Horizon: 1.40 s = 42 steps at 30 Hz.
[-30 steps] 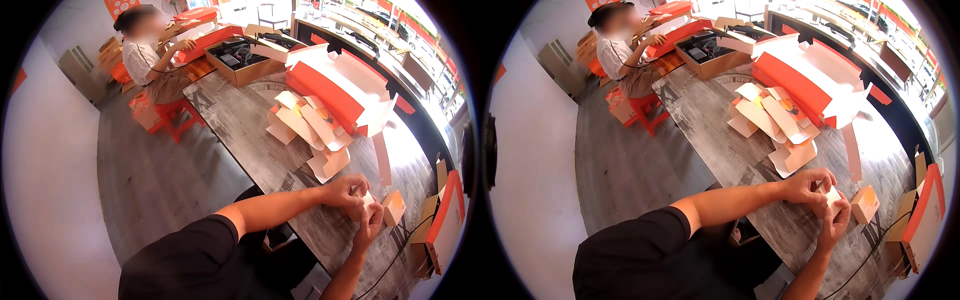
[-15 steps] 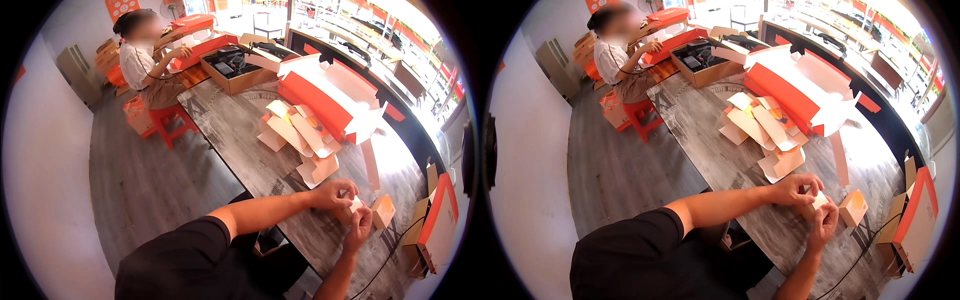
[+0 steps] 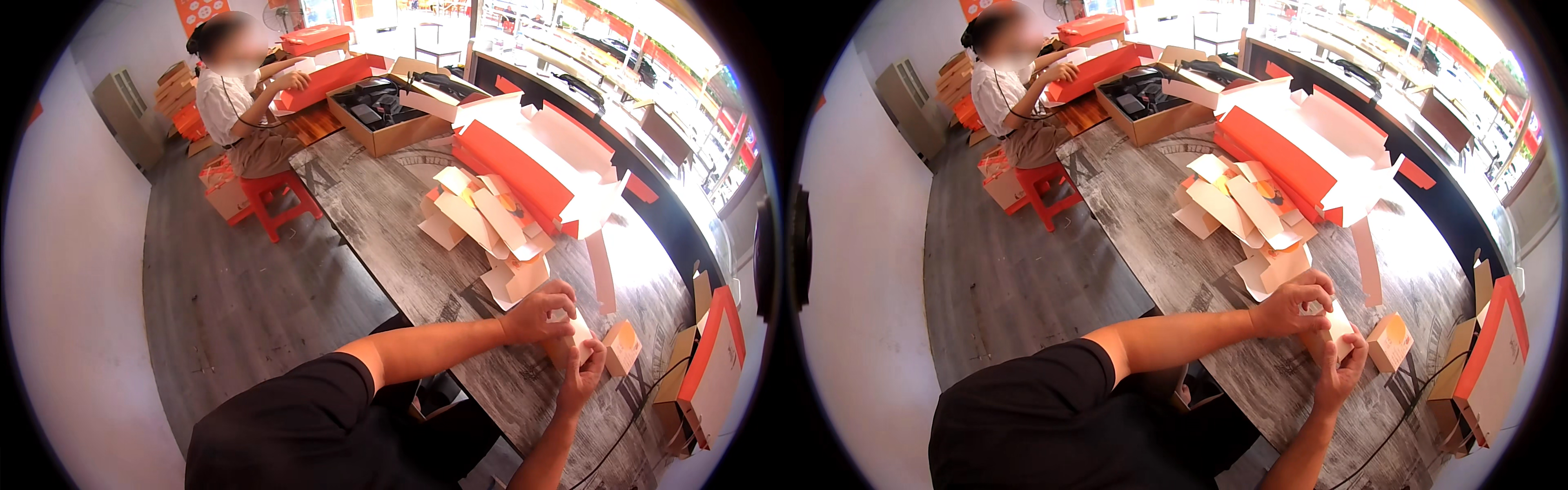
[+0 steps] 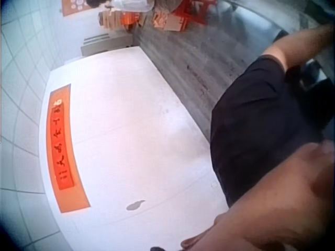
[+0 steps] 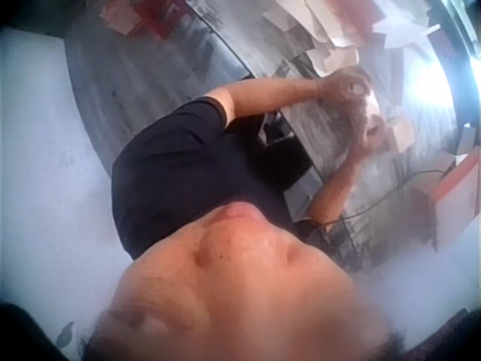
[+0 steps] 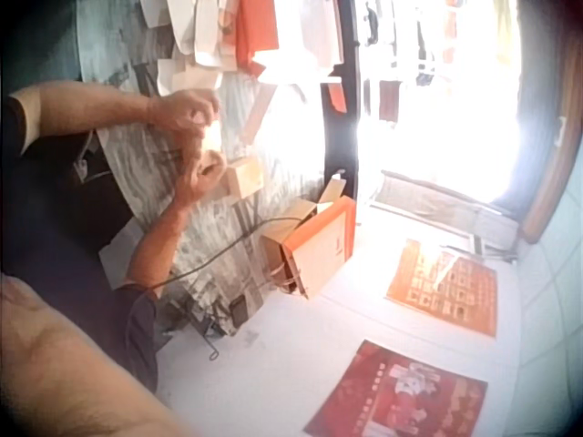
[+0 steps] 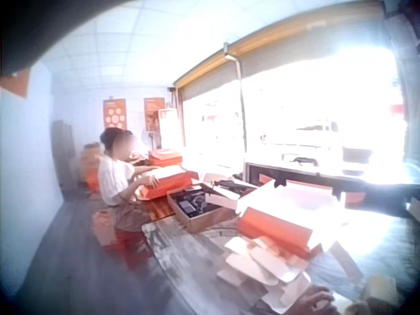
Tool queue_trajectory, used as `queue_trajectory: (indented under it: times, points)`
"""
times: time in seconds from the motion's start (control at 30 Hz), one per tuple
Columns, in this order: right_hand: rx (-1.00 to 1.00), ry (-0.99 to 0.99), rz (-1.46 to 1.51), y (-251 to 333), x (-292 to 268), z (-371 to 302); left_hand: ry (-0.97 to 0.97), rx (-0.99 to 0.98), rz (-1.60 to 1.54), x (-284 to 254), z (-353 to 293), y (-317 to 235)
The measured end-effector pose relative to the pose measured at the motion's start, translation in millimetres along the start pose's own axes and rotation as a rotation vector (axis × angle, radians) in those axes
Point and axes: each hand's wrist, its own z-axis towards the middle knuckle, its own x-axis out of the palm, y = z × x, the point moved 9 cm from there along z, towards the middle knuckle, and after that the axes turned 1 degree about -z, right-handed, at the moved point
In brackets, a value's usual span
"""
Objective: The person assembles cardboard boxes by folding the pre-scored flaps and tucking them into place.
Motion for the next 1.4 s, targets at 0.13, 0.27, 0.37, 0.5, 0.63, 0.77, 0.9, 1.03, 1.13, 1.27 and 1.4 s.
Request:
queue_trajectory:
  times: [0.13, 0.27, 0.37, 0.5, 0.63, 0.77, 0.9, 1.03, 1.13, 1.27, 1.4]
  points:
    - [-0.008, -0.024, -0.016, 1, 1, 0, -0.022, 0.03, 0.022, -1, -2, 0]
    - [-0.014, -0.047, -0.037, -2, -5, 1, -0.01, 0.04, -0.012, 1, -1, -4]
    - [-0.014, -0.044, -0.025, 0, -5, 1, -0.005, 0.014, -0.003, 1, 0, -8]
    - [0.004, -0.036, -0.004, 0, -5, 2, -0.026, 0.005, -0.009, -2, 0, -9]
    - [0.005, -0.034, -0.009, 0, -6, 1, -0.05, 0.045, 0.039, -2, -2, -6]
    - [-0.004, -0.023, -0.012, 3, -6, 1, -0.042, 0.019, 0.048, -1, -2, -4]
    - [-0.027, -0.043, -0.023, 6, -4, 1, -0.045, 0.043, 0.006, -2, 0, -9]
    - [-0.032, -0.041, -0.029, 8, -2, 1, -0.021, 0.067, 0.033, -1, 1, -9]
    - [-0.019, -0.032, -0.016, 6, -3, 2, -0.016, 0.092, 0.051, -1, 1, -12]
    - [0.027, -0.028, -0.003, -5, -8, 1, -0.011, 0.092, 0.044, -2, 2, -15]
    - [0.017, -0.009, -0.057, -2, -5, 0, -0.007, 0.079, 0.039, -2, 2, -13]
